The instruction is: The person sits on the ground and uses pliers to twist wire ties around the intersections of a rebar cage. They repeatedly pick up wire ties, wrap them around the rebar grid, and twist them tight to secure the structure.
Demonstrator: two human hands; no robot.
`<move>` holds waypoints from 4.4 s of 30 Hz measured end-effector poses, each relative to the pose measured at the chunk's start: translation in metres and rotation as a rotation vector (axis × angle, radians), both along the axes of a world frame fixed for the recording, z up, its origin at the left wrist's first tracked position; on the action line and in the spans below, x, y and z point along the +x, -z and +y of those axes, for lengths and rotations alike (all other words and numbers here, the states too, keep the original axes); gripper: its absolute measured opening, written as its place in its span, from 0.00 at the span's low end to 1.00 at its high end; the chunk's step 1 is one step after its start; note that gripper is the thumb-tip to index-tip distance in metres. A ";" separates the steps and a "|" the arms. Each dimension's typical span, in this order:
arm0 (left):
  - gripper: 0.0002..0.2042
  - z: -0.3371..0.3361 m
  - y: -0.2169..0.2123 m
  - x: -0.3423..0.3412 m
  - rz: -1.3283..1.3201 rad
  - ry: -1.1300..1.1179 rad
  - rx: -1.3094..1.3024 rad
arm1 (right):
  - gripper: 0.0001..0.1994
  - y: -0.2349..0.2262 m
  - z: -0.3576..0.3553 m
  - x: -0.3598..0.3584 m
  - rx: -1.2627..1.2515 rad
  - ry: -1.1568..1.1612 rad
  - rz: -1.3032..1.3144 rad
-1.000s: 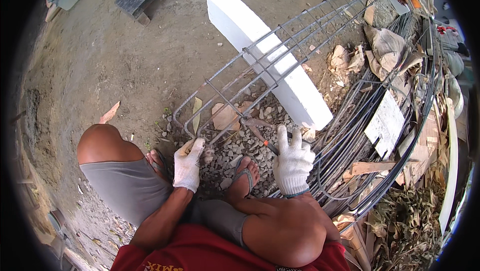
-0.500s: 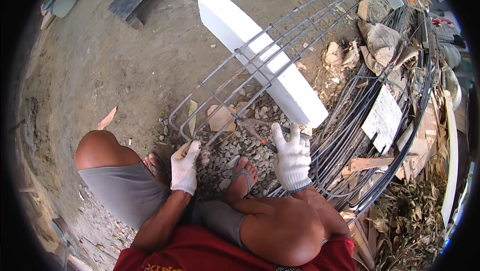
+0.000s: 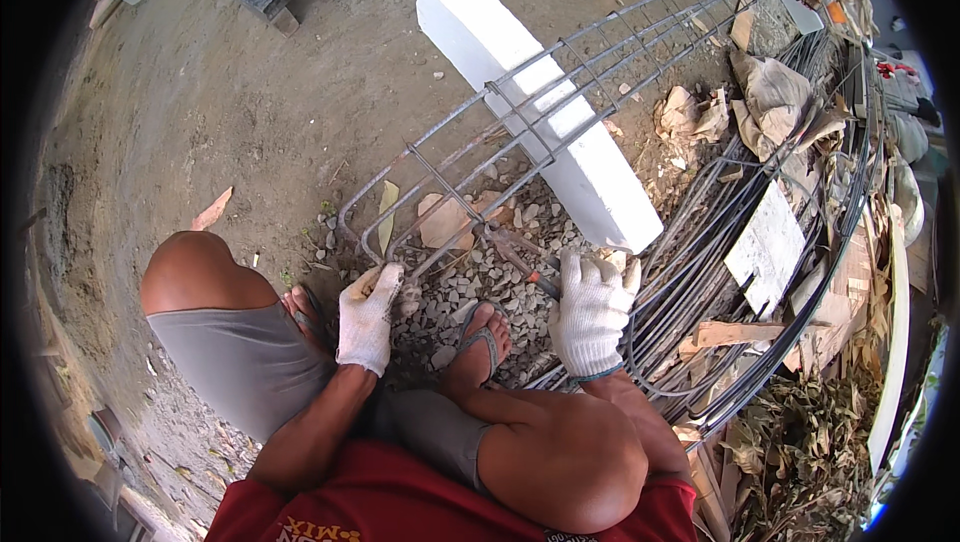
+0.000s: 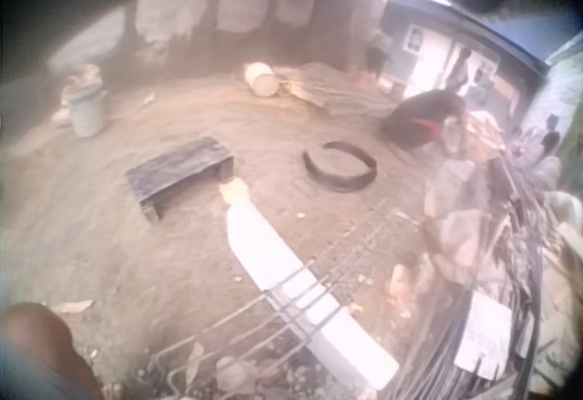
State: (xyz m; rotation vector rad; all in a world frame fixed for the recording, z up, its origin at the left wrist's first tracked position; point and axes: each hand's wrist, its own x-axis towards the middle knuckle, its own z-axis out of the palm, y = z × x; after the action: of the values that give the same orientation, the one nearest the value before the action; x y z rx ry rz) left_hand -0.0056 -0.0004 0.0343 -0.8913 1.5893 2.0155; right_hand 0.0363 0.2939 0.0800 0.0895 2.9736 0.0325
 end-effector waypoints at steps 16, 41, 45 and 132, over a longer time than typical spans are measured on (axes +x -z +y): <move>0.15 -0.001 0.001 0.000 0.010 0.002 -0.018 | 0.31 0.000 0.004 0.004 -1.521 0.509 -0.495; 0.15 -0.001 -0.003 -0.001 0.018 0.024 -0.036 | 0.27 -0.034 0.022 -0.026 -0.882 0.427 -0.586; 0.16 0.001 -0.004 -0.001 -0.020 0.015 -0.032 | 0.25 -0.047 0.019 -0.031 -0.694 0.280 -0.508; 0.15 0.002 -0.001 -0.004 0.038 0.009 -0.058 | 0.11 -0.044 0.038 -0.064 -0.096 -0.255 -0.290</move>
State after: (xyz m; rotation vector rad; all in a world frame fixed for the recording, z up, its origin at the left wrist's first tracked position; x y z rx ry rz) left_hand -0.0092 0.0017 0.0348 -0.8697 1.6766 2.0006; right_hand -0.0273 0.3321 0.1241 -0.2820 2.6723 -0.0604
